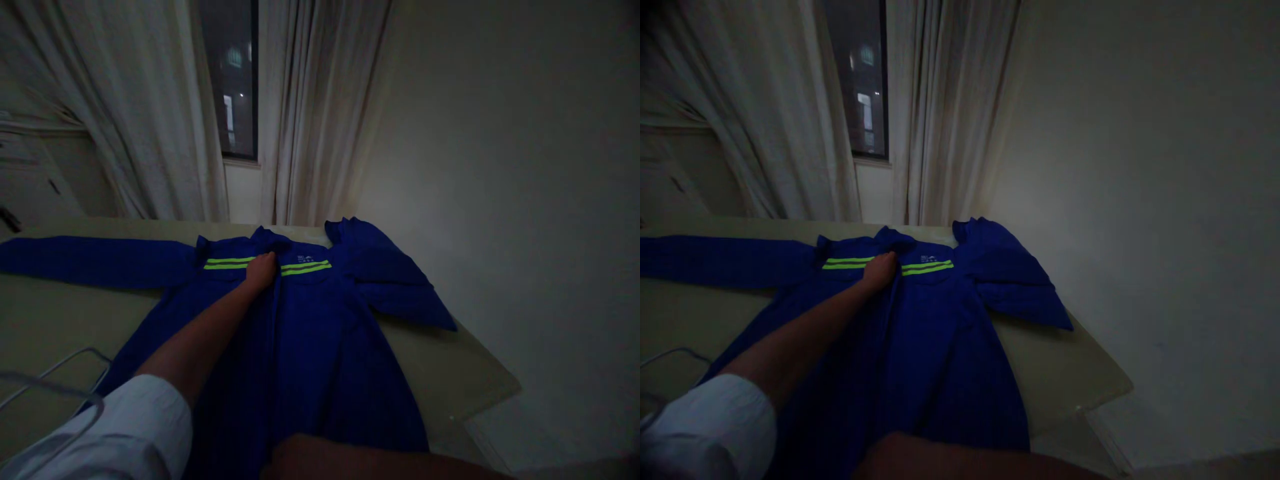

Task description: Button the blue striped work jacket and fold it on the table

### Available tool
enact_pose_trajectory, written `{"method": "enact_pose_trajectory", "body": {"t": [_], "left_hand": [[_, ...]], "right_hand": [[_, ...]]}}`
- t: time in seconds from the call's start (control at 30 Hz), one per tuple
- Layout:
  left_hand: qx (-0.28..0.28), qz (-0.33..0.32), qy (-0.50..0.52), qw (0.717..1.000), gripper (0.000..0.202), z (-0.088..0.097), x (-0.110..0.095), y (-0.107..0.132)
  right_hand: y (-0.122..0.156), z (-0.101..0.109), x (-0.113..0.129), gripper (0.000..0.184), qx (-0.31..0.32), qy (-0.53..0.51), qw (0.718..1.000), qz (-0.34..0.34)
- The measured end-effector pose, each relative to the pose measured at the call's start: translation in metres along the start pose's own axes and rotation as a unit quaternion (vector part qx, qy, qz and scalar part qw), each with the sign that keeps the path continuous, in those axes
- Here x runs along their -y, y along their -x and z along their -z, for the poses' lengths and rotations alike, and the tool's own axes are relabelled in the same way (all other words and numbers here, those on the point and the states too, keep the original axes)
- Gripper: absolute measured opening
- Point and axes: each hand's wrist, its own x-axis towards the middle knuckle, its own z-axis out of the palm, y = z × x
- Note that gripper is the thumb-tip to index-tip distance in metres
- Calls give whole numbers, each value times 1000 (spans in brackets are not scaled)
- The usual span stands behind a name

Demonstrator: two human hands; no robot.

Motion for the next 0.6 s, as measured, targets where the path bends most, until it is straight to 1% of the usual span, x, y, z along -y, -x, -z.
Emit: {"method": "enact_pose_trajectory", "body": {"t": [0.03, 0.07, 0.1, 0.17, 0.2, 0.23, 0.3, 0.33, 0.4, 0.43, 0.47, 0.5, 0.53, 0.57, 0.6], "left_hand": [[8, -2, -4, 1000, 37, 4, -3, 10], [10, -7, -10, 1000, 37, 8, -7, 23], [11, -17, -15, 1000, 37, 12, -11, 38], [6, -53, -22, 998, 38, 21, -16, 77], [-1, -77, -18, 997, 38, 27, -18, 100], [-9, -100, -5, 995, 38, 34, -18, 127], [-15, -130, 55, 990, 35, 50, -17, 189], [-9, -132, 99, 986, 32, 57, -15, 224], [30, -114, 184, 976, 32, 64, -11, 298], [62, -105, 221, 968, 34, 63, -8, 335], [101, -96, 271, 953, 35, 59, -6, 371], [133, -67, 316, 937, 36, 52, -2, 403], [144, -40, 352, 924, 40, 41, 1, 432], [128, -7, 384, 915, 44, 29, 4, 456], [120, 42, 419, 899, 48, 15, 7, 474]], "right_hand": [[4, 11, 7, 16, -29, 28, 999, -17], [8, 24, 13, 16, -51, 52, 997, -35], [12, 36, 19, 20, -65, 71, 994, -52], [16, 56, 29, 28, -68, 93, 990, -84], [17, 62, 33, 30, -61, 96, 989, -93], [17, 66, 35, 29, -53, 98, 989, -101], [17, 68, 38, 26, -39, 92, 988, -120], [17, 67, 39, 25, -32, 86, 987, -130], [20, 66, 43, 19, -13, 78, 987, -143], [22, 67, 45, 15, -7, 79, 986, -144], [23, 68, 49, 12, -6, 82, 986, -143], [25, 69, 52, 10, -8, 87, 986, -144], [27, 71, 55, 9, -14, 91, 985, -149], [27, 73, 58, 10, -21, 93, 983, -156], [27, 75, 60, 11, -28, 94, 981, -165]]}}
